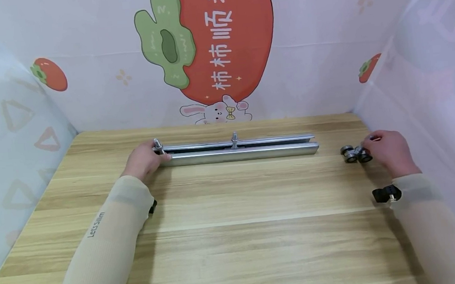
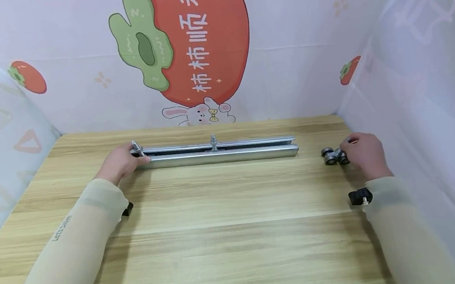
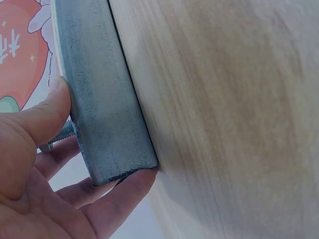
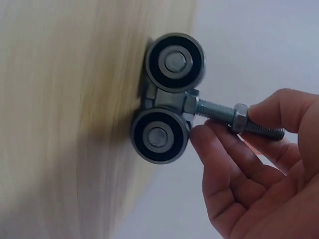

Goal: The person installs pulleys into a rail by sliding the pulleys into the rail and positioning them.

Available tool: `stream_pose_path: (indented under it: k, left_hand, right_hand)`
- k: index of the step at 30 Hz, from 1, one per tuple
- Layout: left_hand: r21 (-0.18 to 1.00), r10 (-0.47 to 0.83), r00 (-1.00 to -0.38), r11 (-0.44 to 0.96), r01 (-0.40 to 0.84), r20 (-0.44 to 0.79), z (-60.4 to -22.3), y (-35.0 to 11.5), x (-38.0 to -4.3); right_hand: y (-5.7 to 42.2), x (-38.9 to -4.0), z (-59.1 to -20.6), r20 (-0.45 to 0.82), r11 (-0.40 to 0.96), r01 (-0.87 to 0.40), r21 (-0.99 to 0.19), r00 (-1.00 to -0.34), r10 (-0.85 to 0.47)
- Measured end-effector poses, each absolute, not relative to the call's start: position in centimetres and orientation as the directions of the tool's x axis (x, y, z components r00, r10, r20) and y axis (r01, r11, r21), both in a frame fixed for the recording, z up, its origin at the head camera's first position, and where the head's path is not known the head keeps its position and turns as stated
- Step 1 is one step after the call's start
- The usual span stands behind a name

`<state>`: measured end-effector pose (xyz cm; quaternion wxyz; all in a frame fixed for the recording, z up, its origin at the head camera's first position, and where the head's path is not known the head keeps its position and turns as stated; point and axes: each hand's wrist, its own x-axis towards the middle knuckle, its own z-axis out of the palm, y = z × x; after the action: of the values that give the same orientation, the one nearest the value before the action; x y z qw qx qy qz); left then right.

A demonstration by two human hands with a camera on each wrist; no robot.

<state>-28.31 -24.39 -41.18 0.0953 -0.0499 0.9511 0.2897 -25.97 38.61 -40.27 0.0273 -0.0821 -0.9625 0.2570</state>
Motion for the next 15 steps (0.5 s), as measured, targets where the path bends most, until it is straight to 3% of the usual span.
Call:
stream_pose_path:
  k: [15]
  left_hand:
    - [0.517, -0.04, -0.977, 0.843, -0.146, -0.211, -41.2, -24.3, -28.6]
  right_hand:
    - [41.7, -28.4, -40.7, 0.028, 0.843, 0.193, -0.502, -0.971, 0.239]
